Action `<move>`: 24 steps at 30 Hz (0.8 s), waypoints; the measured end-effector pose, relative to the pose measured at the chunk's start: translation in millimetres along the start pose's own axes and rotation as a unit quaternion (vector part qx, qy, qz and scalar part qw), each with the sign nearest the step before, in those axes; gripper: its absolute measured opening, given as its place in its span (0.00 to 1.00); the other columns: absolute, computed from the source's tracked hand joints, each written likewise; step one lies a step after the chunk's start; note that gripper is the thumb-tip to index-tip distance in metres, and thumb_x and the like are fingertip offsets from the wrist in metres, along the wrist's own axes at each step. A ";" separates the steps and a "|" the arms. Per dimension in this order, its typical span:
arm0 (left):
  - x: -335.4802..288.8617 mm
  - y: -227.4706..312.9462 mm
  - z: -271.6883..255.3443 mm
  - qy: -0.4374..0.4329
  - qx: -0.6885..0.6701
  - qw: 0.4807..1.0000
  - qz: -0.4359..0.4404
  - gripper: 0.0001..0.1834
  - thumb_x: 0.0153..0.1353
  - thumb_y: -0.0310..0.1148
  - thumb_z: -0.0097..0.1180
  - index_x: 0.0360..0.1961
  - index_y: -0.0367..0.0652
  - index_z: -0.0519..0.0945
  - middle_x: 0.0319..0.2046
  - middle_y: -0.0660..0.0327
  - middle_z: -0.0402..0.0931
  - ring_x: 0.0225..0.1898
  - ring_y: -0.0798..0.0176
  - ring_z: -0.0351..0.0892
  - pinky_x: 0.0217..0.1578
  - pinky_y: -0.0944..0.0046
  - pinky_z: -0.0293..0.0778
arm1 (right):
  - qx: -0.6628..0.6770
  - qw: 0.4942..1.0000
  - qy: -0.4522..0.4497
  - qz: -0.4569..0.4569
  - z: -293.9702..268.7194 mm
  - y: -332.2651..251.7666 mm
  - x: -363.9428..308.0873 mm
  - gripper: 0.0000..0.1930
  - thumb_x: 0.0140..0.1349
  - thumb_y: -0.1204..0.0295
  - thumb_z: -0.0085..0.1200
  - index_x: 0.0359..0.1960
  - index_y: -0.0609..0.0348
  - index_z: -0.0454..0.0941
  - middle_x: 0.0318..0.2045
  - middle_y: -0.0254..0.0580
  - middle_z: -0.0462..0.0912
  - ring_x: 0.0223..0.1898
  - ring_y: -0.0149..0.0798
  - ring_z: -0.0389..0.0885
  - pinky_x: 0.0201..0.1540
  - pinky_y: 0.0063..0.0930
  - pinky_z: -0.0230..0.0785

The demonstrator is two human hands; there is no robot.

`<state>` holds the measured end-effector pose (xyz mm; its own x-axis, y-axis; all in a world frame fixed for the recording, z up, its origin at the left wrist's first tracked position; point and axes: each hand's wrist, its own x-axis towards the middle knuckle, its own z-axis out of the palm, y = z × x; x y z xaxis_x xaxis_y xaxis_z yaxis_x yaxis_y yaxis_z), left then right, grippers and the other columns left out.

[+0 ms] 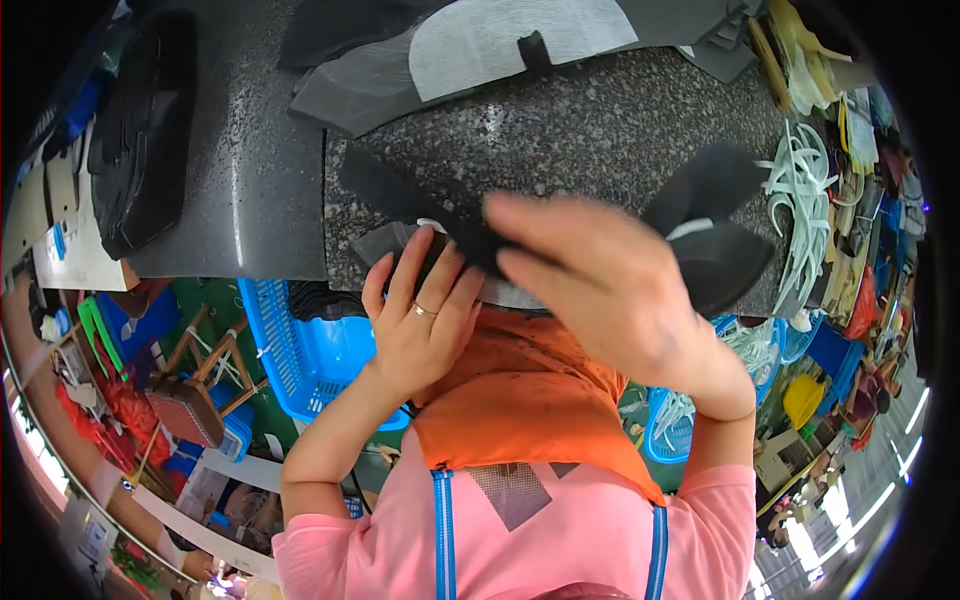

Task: The person applies white reinforcement strips to the edges of black shoe upper components by hand, pressing them down firmly and smoothing them along the curved edges of the material before moving the finished pieces to a container.

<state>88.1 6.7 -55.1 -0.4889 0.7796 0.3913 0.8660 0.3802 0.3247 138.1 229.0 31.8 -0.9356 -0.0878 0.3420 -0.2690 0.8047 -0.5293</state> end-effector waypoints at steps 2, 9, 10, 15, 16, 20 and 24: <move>-1.4 -3.5 -2.9 -0.005 -0.007 1.000 0.008 0.18 0.51 0.34 0.66 0.46 0.50 0.81 0.51 0.59 0.78 0.59 0.46 0.72 0.61 0.42 0.58 | 0.083 0.994 -0.051 -0.053 10.5 -2.9 -26.2 0.13 0.49 0.76 0.61 0.38 0.68 0.84 0.49 0.50 0.83 0.46 0.51 0.84 0.45 0.35 0.80; 33.7 -17.6 -41.5 -0.032 -0.250 0.951 -0.182 0.41 0.47 0.11 0.62 0.65 0.41 0.66 0.70 0.40 0.57 0.55 0.35 0.73 0.53 0.49 0.76 | -0.020 0.986 -0.132 -0.101 12.3 1.8 -23.3 0.11 0.50 0.73 0.61 0.35 0.66 0.83 0.50 0.48 0.83 0.47 0.43 0.84 0.46 0.33 0.81; 37.7 -21.5 -41.5 -0.032 -0.250 0.951 -0.182 0.41 0.47 0.11 0.62 0.65 0.41 0.66 0.70 0.40 0.57 0.55 0.35 0.73 0.53 0.49 0.76 | -0.016 0.982 -0.157 -0.105 11.5 3.7 -20.8 0.12 0.50 0.70 0.58 0.34 0.65 0.84 0.51 0.48 0.82 0.47 0.41 0.82 0.44 0.31 0.80; 32.8 -46.6 -52.0 -0.103 -0.156 0.982 0.022 0.38 0.44 0.20 0.64 0.62 0.41 0.73 0.65 0.49 0.69 0.55 0.47 0.78 0.58 0.50 0.73 | -0.006 0.967 -0.232 -0.108 2.9 5.6 -6.2 0.12 0.48 0.67 0.55 0.30 0.64 0.84 0.52 0.46 0.81 0.42 0.36 0.77 0.38 0.26 0.78; 31.5 -46.4 -54.8 -0.179 -0.081 0.977 0.079 0.36 0.44 0.25 0.65 0.60 0.42 0.76 0.63 0.52 0.72 0.55 0.50 0.78 0.59 0.51 0.72 | 0.002 0.963 -0.248 -0.103 -0.4 5.5 -2.6 0.12 0.49 0.68 0.55 0.30 0.64 0.83 0.52 0.45 0.81 0.43 0.35 0.77 0.37 0.26 0.77; 38.3 -41.7 -74.5 -0.235 -0.011 0.972 0.022 0.37 0.44 0.27 0.68 0.61 0.43 0.75 0.60 0.57 0.75 0.56 0.52 0.78 0.63 0.46 0.66 | 0.008 0.966 -0.242 -0.088 -1.3 6.2 -9.2 0.12 0.49 0.68 0.55 0.31 0.62 0.82 0.51 0.44 0.82 0.45 0.35 0.76 0.38 0.27 0.77; 49.6 -32.1 -100.8 -0.220 0.098 0.966 -0.090 0.49 0.34 0.37 0.78 0.64 0.40 0.72 0.65 0.51 0.68 0.69 0.44 0.62 0.66 0.41 0.60 | -0.008 0.974 -0.217 -0.070 -1.0 6.0 -11.0 0.12 0.49 0.67 0.55 0.31 0.63 0.80 0.50 0.44 0.82 0.44 0.37 0.77 0.40 0.28 0.77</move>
<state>25.5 -17.0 40.7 -0.5789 0.8119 -0.0748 0.7954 0.5826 0.1674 146.9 235.4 25.6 -0.8995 -0.4343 0.0482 -0.4006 0.7755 -0.4880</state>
